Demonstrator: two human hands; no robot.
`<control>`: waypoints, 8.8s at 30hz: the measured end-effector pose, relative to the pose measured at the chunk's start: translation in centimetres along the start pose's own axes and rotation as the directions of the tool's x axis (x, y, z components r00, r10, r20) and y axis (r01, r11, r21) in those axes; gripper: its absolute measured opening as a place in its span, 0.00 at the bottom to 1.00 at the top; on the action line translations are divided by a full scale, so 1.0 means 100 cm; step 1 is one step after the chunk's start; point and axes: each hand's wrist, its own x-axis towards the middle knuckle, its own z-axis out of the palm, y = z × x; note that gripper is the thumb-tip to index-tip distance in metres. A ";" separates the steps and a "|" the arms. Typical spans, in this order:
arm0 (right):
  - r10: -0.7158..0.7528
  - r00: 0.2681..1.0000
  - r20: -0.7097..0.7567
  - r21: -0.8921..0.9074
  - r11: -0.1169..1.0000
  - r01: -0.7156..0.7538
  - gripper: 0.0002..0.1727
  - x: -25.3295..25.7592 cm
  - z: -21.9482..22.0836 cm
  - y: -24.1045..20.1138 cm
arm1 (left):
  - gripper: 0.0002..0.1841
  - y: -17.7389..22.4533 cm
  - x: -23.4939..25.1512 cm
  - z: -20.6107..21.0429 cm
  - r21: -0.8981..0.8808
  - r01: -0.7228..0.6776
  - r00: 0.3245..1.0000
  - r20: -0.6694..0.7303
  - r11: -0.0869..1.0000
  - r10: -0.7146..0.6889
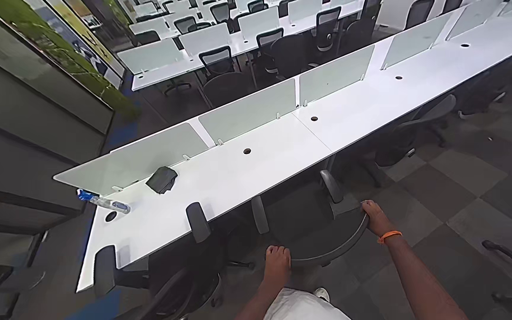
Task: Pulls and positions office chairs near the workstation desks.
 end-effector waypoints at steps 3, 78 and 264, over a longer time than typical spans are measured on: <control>0.085 0.996 0.020 0.012 0.996 -0.085 0.14 0.026 -0.012 -0.002 | 0.13 0.016 0.011 0.005 0.017 -0.003 0.997 -0.082 1.000 0.005; 0.002 0.897 0.442 0.889 0.131 -0.438 0.27 0.416 0.377 0.187 | 0.18 0.147 0.553 0.120 -0.705 0.707 0.645 0.676 -0.056 -0.355; 0.396 0.883 0.251 0.245 0.857 -0.453 0.30 0.214 0.436 -0.338 | 0.27 -0.263 0.298 0.261 -0.081 0.173 0.710 0.701 -0.982 0.068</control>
